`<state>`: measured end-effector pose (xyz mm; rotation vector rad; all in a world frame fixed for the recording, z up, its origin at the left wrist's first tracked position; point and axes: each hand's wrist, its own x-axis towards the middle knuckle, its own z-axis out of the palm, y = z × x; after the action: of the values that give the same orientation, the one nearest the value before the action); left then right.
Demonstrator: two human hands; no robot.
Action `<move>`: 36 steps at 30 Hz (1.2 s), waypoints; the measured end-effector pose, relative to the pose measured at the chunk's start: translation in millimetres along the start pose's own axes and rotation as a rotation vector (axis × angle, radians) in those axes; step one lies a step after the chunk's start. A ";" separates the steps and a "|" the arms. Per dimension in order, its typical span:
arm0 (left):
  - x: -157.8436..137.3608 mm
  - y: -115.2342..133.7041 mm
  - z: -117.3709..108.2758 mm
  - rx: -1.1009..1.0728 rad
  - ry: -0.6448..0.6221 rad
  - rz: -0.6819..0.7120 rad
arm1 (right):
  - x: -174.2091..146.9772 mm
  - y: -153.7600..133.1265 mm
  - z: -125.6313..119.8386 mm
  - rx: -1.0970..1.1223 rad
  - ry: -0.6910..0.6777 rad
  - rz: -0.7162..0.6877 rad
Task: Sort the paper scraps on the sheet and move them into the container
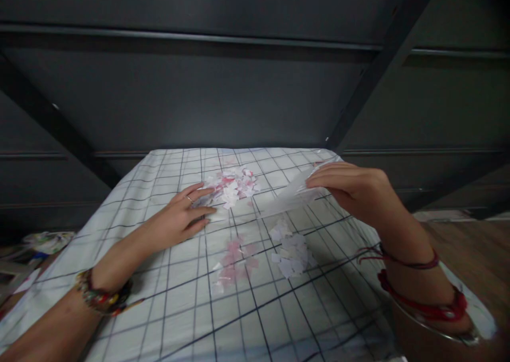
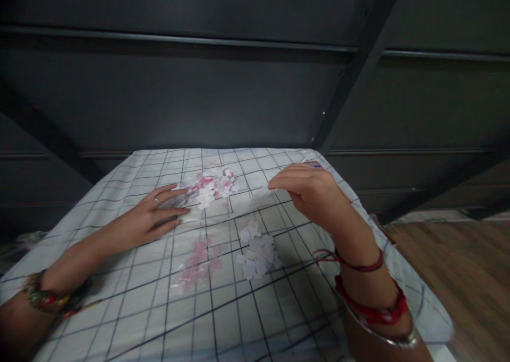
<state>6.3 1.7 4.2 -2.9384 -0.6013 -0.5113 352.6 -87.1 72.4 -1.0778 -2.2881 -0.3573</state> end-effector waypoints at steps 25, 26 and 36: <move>-0.9 2.6 -1.8 -0.015 0.007 -0.032 | 10.2 -28.1 28.5 -0.108 -0.112 -0.012; -0.9 2.8 -1.8 -0.014 0.008 -0.034 | 10.8 -30.0 27.5 -0.076 -0.107 -0.031; -1.6 2.2 0.0 -0.026 0.005 -0.030 | 7.8 -27.2 18.4 -0.124 -0.079 -0.018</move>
<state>5.8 -0.9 3.5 -2.9552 -0.6446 -0.5336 320.6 -91.1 62.6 -1.1519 -2.3734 -0.4771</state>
